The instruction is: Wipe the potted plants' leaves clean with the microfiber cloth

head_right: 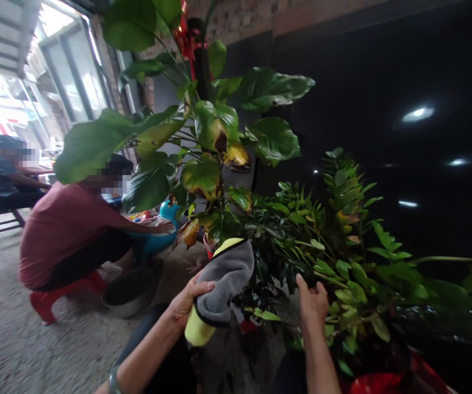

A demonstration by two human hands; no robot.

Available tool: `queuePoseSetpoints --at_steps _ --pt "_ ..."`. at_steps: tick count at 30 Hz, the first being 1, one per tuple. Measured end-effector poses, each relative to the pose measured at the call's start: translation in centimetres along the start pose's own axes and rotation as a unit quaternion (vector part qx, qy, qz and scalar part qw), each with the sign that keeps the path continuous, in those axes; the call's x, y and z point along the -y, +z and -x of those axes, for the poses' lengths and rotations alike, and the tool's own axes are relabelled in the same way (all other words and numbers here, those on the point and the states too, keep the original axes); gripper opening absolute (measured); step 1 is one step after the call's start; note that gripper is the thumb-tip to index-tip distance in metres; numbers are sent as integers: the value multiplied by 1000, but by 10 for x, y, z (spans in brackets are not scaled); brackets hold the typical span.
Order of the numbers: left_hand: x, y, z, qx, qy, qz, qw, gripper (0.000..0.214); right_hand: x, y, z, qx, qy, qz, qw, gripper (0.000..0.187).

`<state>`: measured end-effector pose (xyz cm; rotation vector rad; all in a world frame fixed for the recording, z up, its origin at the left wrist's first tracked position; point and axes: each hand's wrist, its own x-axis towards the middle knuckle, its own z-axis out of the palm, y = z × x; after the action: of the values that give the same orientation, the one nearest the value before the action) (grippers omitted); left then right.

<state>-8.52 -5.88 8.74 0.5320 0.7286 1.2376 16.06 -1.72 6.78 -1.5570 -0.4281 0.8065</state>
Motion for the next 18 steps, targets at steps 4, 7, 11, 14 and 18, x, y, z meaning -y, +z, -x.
queuePoseSetpoints --at_steps 4,7,11,14,18 --pt "-38 29 -5 9 79 -25 997 53 -10 14 -8 64 38 -29 997 54" --pt "-59 51 -19 18 145 -24 989 55 -18 21 11 105 45 -63 991 51" --pt "-34 45 -38 26 111 -49 992 49 -34 18 47 168 59 -93 980 54" --pt "15 15 -31 50 -21 -125 991 41 -45 10 63 191 84 -85 974 51" --pt "31 -8 -7 83 -96 -104 986 41 -49 -3 60 197 89 -73 974 51"
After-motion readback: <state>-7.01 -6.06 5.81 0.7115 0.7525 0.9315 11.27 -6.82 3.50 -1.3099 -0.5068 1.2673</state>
